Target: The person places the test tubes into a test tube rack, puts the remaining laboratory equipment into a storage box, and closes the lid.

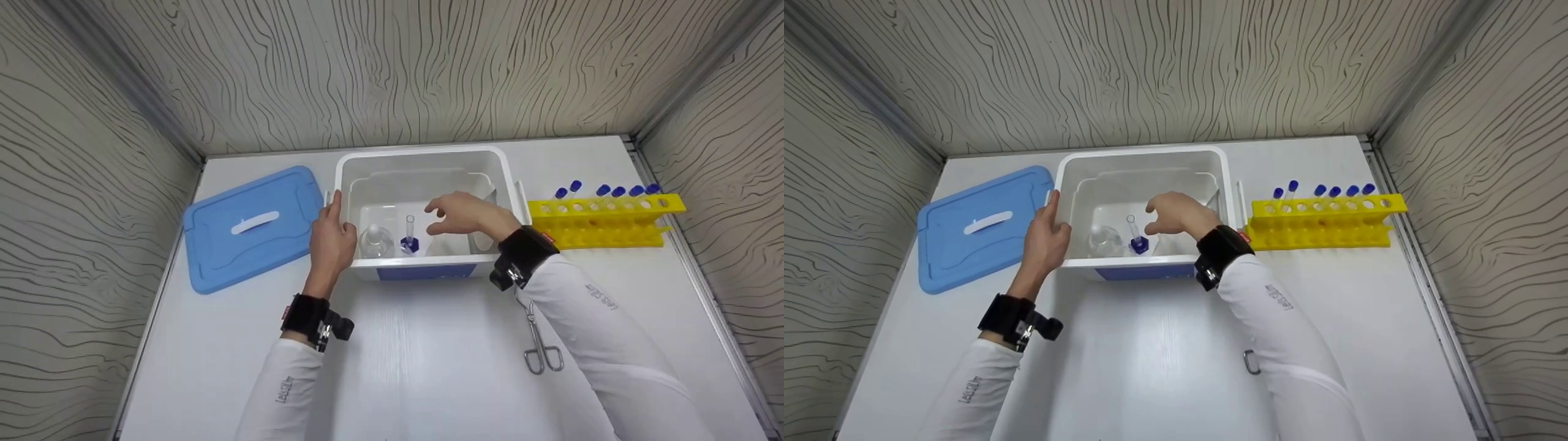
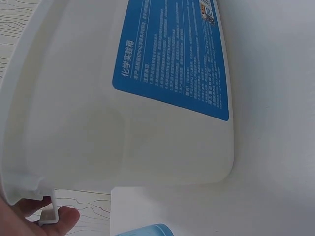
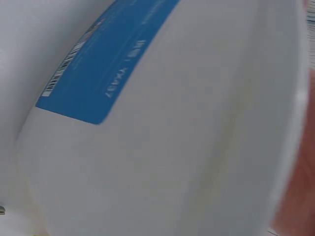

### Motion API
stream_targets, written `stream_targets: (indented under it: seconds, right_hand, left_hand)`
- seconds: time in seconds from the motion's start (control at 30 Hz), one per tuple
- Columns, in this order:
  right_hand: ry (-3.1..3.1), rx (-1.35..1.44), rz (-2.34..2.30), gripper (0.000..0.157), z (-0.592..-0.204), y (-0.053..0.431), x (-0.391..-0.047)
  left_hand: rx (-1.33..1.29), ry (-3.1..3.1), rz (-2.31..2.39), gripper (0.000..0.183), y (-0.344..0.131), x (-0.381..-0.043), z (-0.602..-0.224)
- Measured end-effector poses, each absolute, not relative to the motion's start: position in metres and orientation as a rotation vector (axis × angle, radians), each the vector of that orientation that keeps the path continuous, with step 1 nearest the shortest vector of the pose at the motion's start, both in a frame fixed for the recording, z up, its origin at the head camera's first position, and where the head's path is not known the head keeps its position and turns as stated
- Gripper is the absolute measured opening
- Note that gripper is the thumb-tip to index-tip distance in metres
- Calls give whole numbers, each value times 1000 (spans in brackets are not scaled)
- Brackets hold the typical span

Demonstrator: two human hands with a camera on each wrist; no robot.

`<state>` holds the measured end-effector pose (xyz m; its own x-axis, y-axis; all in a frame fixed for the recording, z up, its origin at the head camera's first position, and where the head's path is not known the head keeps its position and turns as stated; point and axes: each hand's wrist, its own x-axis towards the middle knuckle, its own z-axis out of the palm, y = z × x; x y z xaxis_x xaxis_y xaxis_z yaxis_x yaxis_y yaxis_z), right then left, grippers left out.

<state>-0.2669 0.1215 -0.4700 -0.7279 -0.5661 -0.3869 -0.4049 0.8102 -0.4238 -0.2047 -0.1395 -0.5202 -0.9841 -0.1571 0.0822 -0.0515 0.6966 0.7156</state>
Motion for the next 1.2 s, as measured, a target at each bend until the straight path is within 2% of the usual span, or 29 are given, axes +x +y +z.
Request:
stream_targets:
  seconds: [0.67, 1.0, 1.2]
  right_hand:
    - [2856, -562, -1185, 42, -439, 201, -211]
    - [3086, -478, -1530, 26, -449, 238, -192]
    - [3194, -329, -1553, 20, -466, 258, -180]
  left_hand:
    - [167, -2774, -1169, 67, -141, -206, -520]
    - [176, -2789, -1174, 67, -141, -205, -519]
    - [187, -2796, -1181, 67, -141, -206, -519]
